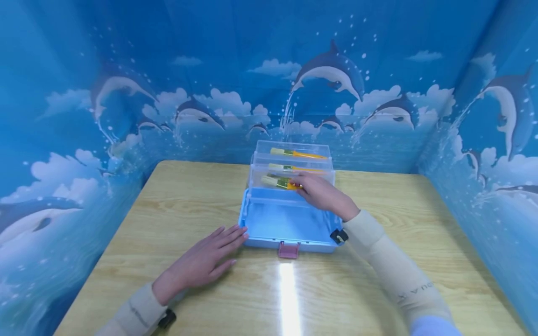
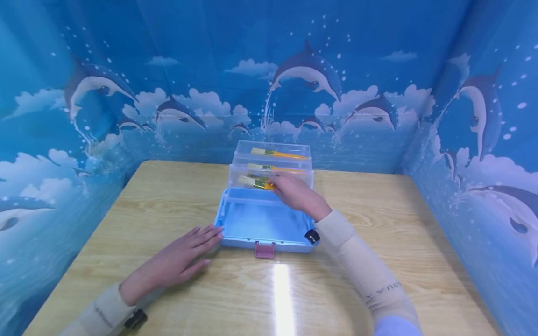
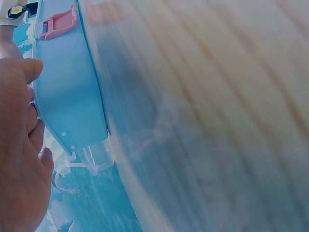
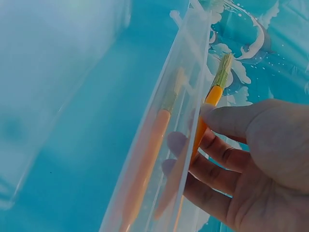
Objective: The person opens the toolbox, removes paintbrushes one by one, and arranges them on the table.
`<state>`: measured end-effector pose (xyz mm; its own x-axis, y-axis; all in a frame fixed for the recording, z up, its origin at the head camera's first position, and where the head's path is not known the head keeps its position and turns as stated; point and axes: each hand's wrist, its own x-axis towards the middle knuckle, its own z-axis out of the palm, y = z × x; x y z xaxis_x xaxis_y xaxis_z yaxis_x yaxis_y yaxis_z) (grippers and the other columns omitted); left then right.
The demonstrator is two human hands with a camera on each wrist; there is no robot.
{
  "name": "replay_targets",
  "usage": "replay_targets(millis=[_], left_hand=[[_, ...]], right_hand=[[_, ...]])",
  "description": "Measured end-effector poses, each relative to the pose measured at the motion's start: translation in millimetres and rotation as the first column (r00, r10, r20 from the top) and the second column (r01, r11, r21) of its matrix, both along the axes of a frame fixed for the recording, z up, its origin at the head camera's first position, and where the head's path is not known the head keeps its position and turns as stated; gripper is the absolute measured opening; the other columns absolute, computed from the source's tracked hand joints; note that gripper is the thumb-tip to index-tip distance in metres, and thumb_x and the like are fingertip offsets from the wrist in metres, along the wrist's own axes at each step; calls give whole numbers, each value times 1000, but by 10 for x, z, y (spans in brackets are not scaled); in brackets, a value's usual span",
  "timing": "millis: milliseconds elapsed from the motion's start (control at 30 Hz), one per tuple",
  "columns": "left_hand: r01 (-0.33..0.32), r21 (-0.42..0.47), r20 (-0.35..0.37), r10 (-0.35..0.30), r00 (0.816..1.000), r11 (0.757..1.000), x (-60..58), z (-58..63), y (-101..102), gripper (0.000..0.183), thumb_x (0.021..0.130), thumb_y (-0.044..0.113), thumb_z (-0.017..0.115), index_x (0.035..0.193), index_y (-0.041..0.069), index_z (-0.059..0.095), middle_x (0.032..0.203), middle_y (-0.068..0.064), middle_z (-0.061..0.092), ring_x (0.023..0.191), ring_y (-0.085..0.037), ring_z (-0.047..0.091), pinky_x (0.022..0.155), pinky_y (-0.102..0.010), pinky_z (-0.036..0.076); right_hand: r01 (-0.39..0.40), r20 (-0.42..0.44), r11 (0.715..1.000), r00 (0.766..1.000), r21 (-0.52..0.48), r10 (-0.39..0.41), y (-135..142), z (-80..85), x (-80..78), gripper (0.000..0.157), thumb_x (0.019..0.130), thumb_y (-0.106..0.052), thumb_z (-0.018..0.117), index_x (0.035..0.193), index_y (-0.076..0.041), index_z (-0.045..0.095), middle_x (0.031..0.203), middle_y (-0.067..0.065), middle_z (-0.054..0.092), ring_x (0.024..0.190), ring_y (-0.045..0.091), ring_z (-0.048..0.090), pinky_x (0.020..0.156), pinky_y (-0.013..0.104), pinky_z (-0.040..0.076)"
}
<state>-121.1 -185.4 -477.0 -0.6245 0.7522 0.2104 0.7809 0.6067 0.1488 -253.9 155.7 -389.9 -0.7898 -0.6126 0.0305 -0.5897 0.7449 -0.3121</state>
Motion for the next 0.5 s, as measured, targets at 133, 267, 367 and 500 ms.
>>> replay_targets(millis=[133, 267, 367, 500], left_hand=[[-9, -6, 0, 9, 1000, 1000, 3, -4, -2, 68, 102, 33, 60, 161, 16, 29, 168, -1, 25, 153, -22, 28, 124, -50, 27], [-14, -13, 17, 15, 1000, 1000, 11, -8, -3, 68, 103, 33, 59, 161, 17, 29, 168, 0, 25, 154, -21, 28, 124, -50, 26], [-10, -13, 21, 11, 1000, 1000, 16, -8, -1, 67, 103, 34, 59, 161, 17, 29, 168, -1, 26, 153, -23, 29, 124, -50, 26], [-17, -19, 15, 17, 1000, 1000, 15, -5, -2, 66, 103, 33, 58, 161, 17, 29, 168, 0, 24, 154, -21, 27, 125, -49, 25]], right_hand=[[-7, -9, 1000, 1000, -22, 7, -16, 1, 7, 28, 101, -6, 62, 128, -5, 68, 125, 13, 68, 116, 28, 65, 97, 45, 58], [-4, -20, 1000, 1000, -28, 4, -22, 5, 26, 27, 100, -7, 63, 127, -6, 68, 124, 12, 68, 113, 27, 66, 94, 44, 59], [5, -21, 1000, 1000, -23, -5, -18, 7, 41, 28, 101, -8, 63, 128, -7, 68, 125, 12, 67, 114, 27, 65, 95, 44, 58], [13, -27, 1000, 1000, -28, -14, -5, 7, 48, 30, 101, -9, 63, 131, -8, 67, 126, 11, 67, 114, 26, 65, 95, 43, 58]])
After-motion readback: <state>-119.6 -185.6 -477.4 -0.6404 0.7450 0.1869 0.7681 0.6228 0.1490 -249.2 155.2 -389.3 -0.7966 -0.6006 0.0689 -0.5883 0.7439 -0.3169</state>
